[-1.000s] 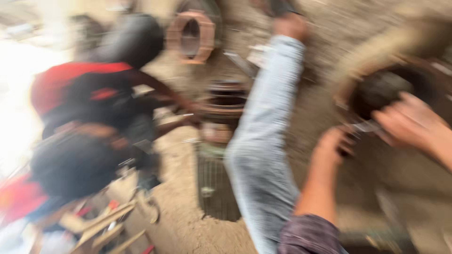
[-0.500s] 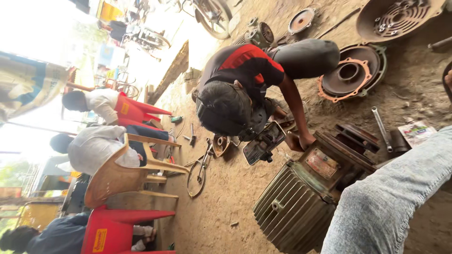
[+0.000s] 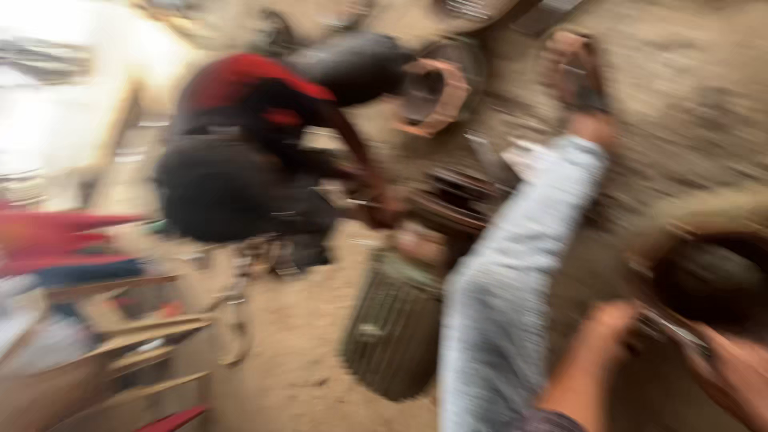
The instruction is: The person sits on the ground and uses a spanner to loosen and remove bolts securing the volute casing of a water pump to its electric motor, repositioning the spanner on successive bolts while another person steadies the motor.
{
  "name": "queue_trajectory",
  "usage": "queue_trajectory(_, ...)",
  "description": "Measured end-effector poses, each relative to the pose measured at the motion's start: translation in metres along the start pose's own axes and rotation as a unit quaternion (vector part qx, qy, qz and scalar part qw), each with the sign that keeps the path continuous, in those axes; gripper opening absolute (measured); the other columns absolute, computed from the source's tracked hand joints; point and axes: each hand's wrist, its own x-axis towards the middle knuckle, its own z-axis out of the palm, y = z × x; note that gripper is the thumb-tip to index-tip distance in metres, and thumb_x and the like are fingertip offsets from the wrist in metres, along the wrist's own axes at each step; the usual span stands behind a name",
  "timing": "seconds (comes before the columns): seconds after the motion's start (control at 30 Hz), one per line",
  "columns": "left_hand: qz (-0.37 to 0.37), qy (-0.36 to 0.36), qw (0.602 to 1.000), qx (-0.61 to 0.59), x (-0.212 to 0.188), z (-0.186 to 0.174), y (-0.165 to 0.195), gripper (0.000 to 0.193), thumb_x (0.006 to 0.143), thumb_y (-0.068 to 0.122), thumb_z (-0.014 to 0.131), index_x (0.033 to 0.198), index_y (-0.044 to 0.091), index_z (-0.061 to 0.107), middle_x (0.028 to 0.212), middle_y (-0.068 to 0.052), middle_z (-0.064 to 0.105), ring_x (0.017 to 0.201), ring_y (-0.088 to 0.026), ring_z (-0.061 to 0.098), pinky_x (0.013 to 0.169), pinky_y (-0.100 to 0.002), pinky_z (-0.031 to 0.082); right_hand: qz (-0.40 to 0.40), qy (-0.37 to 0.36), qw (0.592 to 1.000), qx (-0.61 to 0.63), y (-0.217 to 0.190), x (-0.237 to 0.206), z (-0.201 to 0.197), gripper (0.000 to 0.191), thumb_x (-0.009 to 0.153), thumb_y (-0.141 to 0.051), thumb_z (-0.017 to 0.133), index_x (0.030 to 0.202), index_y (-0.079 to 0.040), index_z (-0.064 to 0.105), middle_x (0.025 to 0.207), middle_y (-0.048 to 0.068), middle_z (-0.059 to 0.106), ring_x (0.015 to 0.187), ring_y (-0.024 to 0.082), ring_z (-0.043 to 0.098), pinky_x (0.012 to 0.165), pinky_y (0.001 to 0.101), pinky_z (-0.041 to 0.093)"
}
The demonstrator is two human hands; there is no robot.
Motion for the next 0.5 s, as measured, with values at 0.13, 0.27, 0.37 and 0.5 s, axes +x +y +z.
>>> queue_trajectory(0.13, -0.007, 0.009, 1.0, 0.015, 0.018, -0.008, -0.029, 0.03, 0.095, 0.039, 0.07, 0.087, 0.011, 0.063, 0.065, 0.001, 0.047, 0.048, -0.012, 0.037, 0.041, -0.03, 0.032, -0.062, -0.005, 0.996, -0.059, 0.029, 0.009, -0.033, 0.036, 0.087, -0.053, 0.061, 0.103, -0.024, 0.074, 0.08, 0.003, 0.075, 0.078, 0.022, 0.073, 0.085, 0.0412, 0.052)
queue_trajectory(0.27, -0.005, 0.012, 1.0, 0.022, 0.013, -0.008, -0.025, 0.031, 0.095, 0.039, 0.07, 0.087, 0.011, 0.063, 0.065, 0.001, 0.047, 0.048, -0.012, 0.038, 0.042, -0.03, 0.032, -0.102, -0.036, 0.994, 0.004, 0.026, 0.045, -0.063, 0.042, 0.084, -0.059, 0.062, 0.088, -0.019, 0.074, 0.072, 0.009, 0.074, 0.074, 0.028, 0.073, 0.085, 0.0464, 0.048)
queue_trajectory(0.37, -0.026, 0.025, 0.999, 0.007, -0.002, -0.007, -0.017, 0.028, 0.097, 0.038, 0.067, 0.086, 0.012, 0.063, 0.064, 0.002, 0.048, 0.048, -0.011, 0.036, 0.041, -0.028, 0.032, -0.15, -0.115, 0.982, -0.011, 0.015, 0.064, -0.08, 0.045, 0.086, -0.06, 0.06, 0.084, -0.018, 0.075, 0.071, 0.008, 0.074, 0.075, 0.027, 0.074, 0.09, 0.0452, 0.046)
queue_trajectory(0.5, -0.035, 0.011, 0.999, -0.004, -0.015, -0.004, -0.015, 0.029, 0.098, 0.039, 0.068, 0.085, 0.013, 0.061, 0.065, 0.003, 0.044, 0.049, -0.01, 0.035, 0.041, -0.027, 0.032, -0.204, -0.115, 0.972, -0.031, 0.009, 0.082, -0.091, 0.052, 0.082, -0.064, 0.059, 0.081, -0.015, 0.075, 0.069, 0.011, 0.073, 0.078, 0.03, 0.074, 0.098, 0.0475, 0.042)
